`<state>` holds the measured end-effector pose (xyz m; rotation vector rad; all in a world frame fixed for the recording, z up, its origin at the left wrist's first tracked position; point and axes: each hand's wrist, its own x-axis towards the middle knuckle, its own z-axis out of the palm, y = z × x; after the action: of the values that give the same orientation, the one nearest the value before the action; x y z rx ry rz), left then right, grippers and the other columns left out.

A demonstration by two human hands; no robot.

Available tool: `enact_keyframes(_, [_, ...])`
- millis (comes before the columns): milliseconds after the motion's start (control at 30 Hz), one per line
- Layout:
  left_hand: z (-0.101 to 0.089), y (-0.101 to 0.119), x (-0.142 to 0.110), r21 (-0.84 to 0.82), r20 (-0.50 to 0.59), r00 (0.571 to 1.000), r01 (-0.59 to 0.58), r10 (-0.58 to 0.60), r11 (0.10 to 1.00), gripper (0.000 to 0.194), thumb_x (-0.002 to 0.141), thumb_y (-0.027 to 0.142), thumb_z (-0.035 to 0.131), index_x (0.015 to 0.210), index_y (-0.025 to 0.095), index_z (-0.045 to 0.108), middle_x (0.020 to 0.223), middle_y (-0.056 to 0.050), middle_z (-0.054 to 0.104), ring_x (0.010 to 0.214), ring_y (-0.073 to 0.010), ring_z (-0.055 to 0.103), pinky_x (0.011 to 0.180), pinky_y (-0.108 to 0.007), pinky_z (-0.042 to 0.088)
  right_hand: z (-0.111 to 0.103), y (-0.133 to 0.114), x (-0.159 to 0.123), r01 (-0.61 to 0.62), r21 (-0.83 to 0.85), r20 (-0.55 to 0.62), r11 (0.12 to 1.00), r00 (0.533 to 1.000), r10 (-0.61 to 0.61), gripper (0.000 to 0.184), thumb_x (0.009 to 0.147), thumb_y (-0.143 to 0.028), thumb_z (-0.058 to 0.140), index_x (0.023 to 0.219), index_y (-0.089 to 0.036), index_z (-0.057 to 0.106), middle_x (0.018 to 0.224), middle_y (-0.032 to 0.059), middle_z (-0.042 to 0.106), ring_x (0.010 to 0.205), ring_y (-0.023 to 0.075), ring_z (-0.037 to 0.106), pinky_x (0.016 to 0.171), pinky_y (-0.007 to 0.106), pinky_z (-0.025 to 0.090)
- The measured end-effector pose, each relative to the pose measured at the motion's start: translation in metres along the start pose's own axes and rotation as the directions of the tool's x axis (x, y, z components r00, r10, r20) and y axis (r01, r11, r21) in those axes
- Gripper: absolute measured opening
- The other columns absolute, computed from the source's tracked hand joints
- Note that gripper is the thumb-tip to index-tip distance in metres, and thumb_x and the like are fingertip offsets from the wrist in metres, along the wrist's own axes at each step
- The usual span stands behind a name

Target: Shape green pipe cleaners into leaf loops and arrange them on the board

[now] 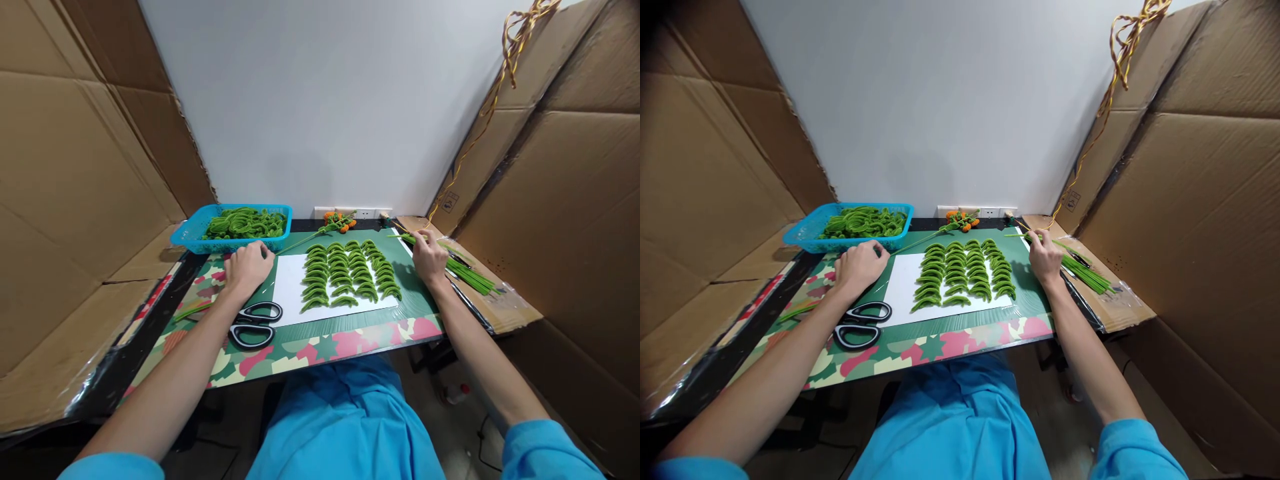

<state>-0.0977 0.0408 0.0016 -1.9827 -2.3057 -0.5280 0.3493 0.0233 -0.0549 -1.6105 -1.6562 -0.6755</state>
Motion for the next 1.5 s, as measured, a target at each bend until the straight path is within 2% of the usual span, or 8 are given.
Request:
enact_keyframes(133, [-0.003,0.004,-0.002,-0.033,-0.011,1.0,-0.017,0.016,0.999,0.031,0.096,0.036,0.051,0.106,0.023,0.077,0.095,-0.018,0.08,0.096,-0.0418,0.075,0.081,-0.045,0.051,-0.005,-0.006,0.003,0.092,0.056,-0.021,0.994,0.996,-0.091,0.037,0.1,-0.014,0.045,0.124,-0.022,0.072,0.128,0.0153,0.07,0.116,0.0272,0.071,0.092,0.037,0.059])
enact_keyframes(233, [-0.005,0.005,-0.002,-0.06,-0.029,0.999,-0.028,0.026,0.998,0.029,0.097,0.036,0.052,0.105,0.024,0.077,0.092,-0.016,0.08,0.095,-0.0391,0.075,0.079,-0.042,0.051,-0.009,-0.008,0.006,0.166,0.112,-0.1,0.98,0.983,-0.155,0.04,0.1,-0.015,0.043,0.131,-0.02,0.067,0.137,0.0181,0.065,0.136,0.0306,0.06,0.11,0.047,0.054])
enact_keyframes(333, [-0.006,0.004,-0.002,-0.08,-0.054,0.998,-0.029,0.024,0.996,0.029,0.098,0.037,0.051,0.103,0.023,0.077,0.093,-0.015,0.08,0.094,-0.0383,0.074,0.076,-0.039,0.049,-0.013,-0.009,0.006,0.192,0.152,-0.159,0.97,0.973,-0.168,0.04,0.101,-0.018,0.046,0.137,-0.021,0.063,0.142,0.0194,0.062,0.143,0.0344,0.054,0.116,0.057,0.048])
enact_keyframes(467, [-0.007,0.004,-0.003,-0.108,-0.079,0.996,-0.036,0.028,0.993,0.028,0.098,0.036,0.052,0.101,0.023,0.076,0.089,-0.013,0.079,0.091,-0.0352,0.074,0.071,-0.036,0.047,-0.013,-0.009,0.005,0.191,0.175,-0.152,0.966,0.974,-0.165,0.034,0.102,-0.023,0.05,0.132,-0.022,0.065,0.14,0.0181,0.063,0.14,0.0355,0.056,0.116,0.057,0.047])
enact_keyframes(667, [-0.005,0.006,-0.005,-0.142,-0.085,0.994,-0.074,0.063,0.987,0.026,0.098,0.035,0.052,0.097,0.024,0.076,0.082,-0.009,0.077,0.086,-0.0302,0.073,0.066,-0.032,0.042,-0.009,-0.008,0.006,0.17,0.184,-0.156,0.968,0.978,-0.142,0.022,0.105,-0.024,0.048,0.105,-0.023,0.07,0.128,0.0155,0.065,0.135,0.0335,0.057,0.113,0.053,0.048])
enact_keyframes(900, [-0.002,0.006,-0.005,-0.157,-0.087,0.994,-0.081,0.068,0.984,0.027,0.097,0.035,0.052,0.097,0.024,0.076,0.08,-0.008,0.076,0.084,-0.0294,0.072,0.064,-0.032,0.04,-0.001,-0.003,0.007,0.084,0.215,-0.116,0.973,0.991,-0.06,0.031,0.109,-0.03,0.041,0.094,-0.022,0.066,0.109,0.0162,0.066,0.112,0.0327,0.059,0.102,0.052,0.05])
enact_keyframes(1133, [0.002,0.004,-0.004,-0.172,-0.091,0.993,-0.097,0.082,0.98,0.027,0.096,0.035,0.053,0.095,0.024,0.077,0.078,-0.008,0.075,0.08,-0.029,0.07,0.062,-0.033,0.038,0.002,0.001,0.006,0.073,0.232,-0.092,0.97,0.994,-0.053,0.035,0.108,-0.035,0.05,0.079,-0.023,0.065,0.1,0.0135,0.065,0.1,0.0311,0.057,0.095,0.049,0.051])
enact_keyframes(1500, [0.003,0.006,-0.005,-0.214,-0.098,0.988,-0.141,0.122,0.967,0.02,0.094,0.03,0.057,0.093,0.021,0.076,0.075,-0.005,0.07,0.073,-0.0237,0.063,0.062,-0.03,0.032,0.006,0.006,0.005,0.111,0.283,-0.121,0.953,0.989,-0.079,0.018,0.102,-0.03,0.06,0.088,-0.023,0.068,0.109,0.0129,0.065,0.108,0.0327,0.061,0.097,0.052,0.055])
